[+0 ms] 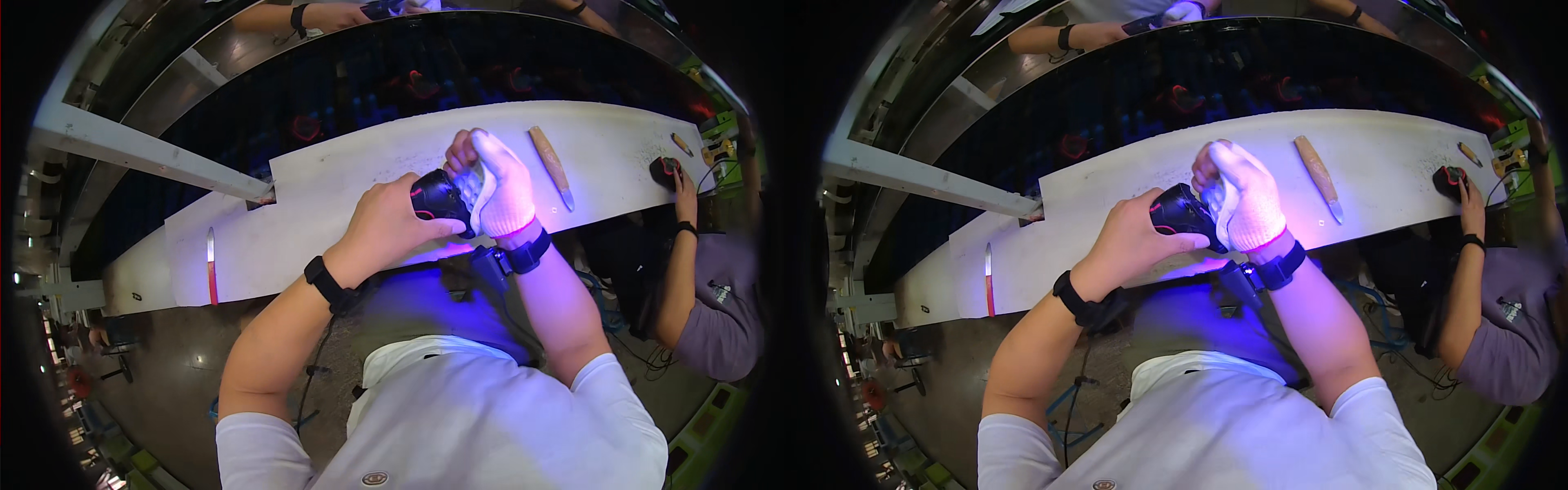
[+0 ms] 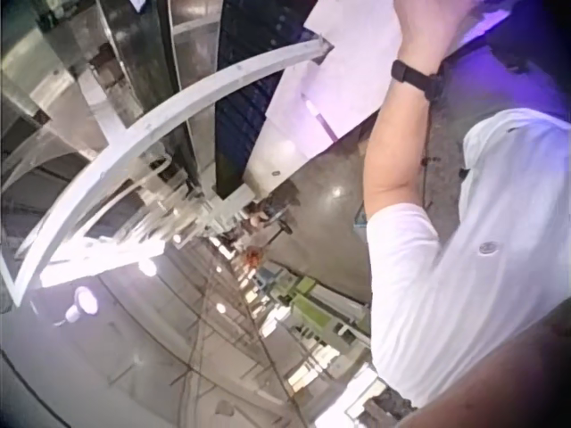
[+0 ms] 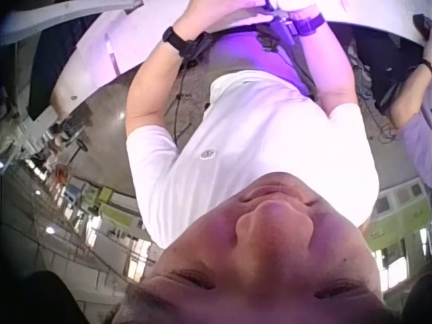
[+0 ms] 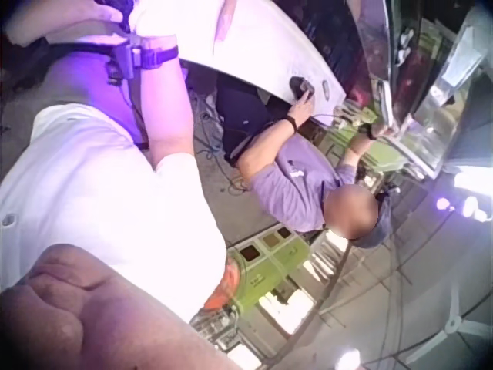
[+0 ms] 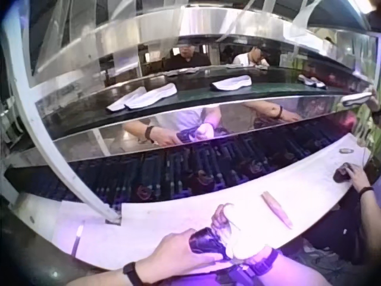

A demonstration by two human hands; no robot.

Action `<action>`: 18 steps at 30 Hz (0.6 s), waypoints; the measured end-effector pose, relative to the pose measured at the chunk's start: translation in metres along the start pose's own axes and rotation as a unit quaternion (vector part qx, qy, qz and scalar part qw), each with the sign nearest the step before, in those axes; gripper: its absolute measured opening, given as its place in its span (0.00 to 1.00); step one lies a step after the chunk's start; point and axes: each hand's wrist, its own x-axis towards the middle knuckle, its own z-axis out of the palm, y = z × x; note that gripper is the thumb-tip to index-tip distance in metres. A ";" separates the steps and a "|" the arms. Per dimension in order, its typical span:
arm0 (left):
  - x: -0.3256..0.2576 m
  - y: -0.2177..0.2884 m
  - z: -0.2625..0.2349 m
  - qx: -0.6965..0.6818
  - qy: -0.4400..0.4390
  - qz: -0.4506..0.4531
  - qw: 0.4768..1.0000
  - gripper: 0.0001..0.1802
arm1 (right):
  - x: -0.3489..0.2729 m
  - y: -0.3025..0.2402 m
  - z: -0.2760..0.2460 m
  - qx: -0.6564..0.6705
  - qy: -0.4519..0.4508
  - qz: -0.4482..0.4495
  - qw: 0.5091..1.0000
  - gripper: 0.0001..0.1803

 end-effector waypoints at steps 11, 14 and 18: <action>0.038 0.033 -0.009 0.136 -0.094 -0.017 0.986 0.32 | 0.007 -0.028 0.003 -0.452 -0.084 -0.080 0.885 0.07; 0.043 0.045 0.000 0.236 -0.118 0.036 0.964 0.38 | -0.004 -0.036 -0.014 -0.477 -0.106 -0.143 0.861 0.17; 0.031 0.058 0.014 0.312 -0.094 0.150 0.933 0.43 | -0.032 -0.044 -0.005 -0.396 -0.088 -0.083 0.910 0.37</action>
